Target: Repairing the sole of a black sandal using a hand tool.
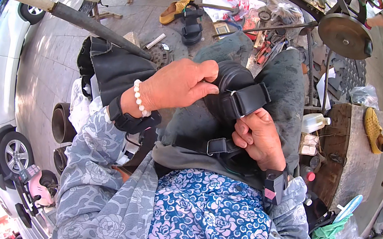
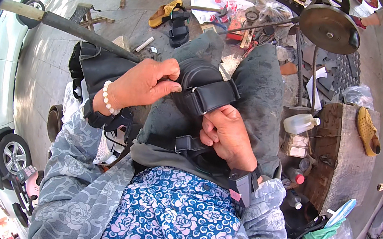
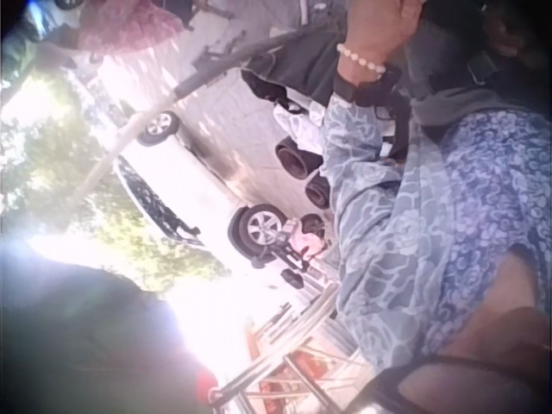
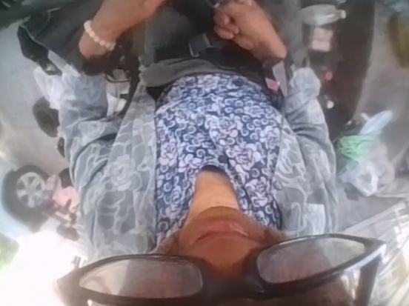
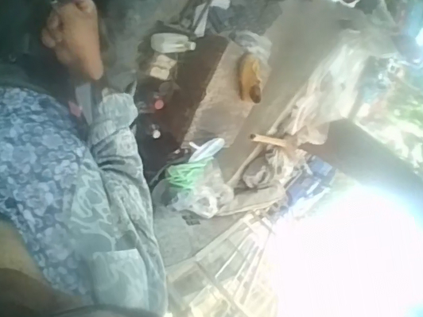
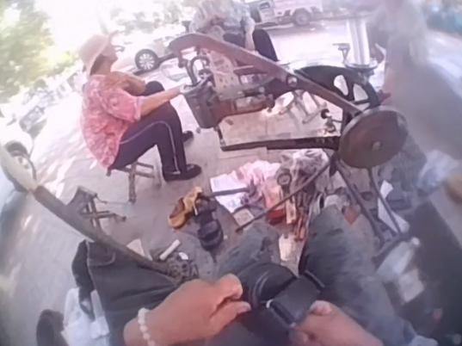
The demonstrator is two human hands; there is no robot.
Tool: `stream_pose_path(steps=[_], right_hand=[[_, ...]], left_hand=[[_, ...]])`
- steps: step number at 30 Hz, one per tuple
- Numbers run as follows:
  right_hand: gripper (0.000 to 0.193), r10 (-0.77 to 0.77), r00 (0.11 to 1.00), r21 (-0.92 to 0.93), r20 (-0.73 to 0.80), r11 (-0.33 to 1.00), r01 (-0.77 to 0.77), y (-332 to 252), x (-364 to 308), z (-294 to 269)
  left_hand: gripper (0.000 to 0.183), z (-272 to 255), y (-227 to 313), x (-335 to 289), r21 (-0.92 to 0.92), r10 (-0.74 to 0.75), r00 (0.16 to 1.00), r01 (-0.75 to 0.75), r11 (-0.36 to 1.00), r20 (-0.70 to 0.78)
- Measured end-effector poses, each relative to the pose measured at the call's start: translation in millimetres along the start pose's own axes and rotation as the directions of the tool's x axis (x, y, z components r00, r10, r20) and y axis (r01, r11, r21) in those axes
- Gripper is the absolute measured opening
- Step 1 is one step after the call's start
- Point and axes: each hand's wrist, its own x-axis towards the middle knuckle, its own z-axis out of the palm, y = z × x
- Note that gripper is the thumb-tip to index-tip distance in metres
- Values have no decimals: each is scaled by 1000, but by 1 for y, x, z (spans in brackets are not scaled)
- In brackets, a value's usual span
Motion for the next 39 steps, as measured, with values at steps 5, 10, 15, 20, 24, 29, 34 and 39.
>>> stream_pose_path(steps=[5,10,15,20,24,29,34,39], right_hand=[[6,45,998,-37,38,998,-44,-4,3,-5],[6,112,989,-67,100,992,-106,-11,4,-6],[17,101,991,-130,87,988,-90,-13,-9,1],[25,103,993,76,60,991,-108,-14,-13,1],[30,113,989,110,91,986,-123,-12,-8,-4],[24,19,987,38,-162,999,-13,-4,-8,13],[16,15,975,248,-222,968,42,-3,-11,29],[16,-41,999,439,23,898,27,10,-12,23]], left_hand=[[27,2,-12,6,-100,-1,1000,-2,995,-30],[31,-1,-20,7,-42,-92,995,91,995,-26],[32,3,-23,7,-10,-67,996,67,998,-51],[32,5,-1,1,61,-93,986,102,993,-138],[22,-2,12,-10,437,93,990,-36,899,-110],[15,-10,7,-20,459,206,977,-158,874,-55],[27,-15,8,-25,563,239,971,-190,805,-14],[26,-22,11,-23,559,258,966,-224,798,19]])
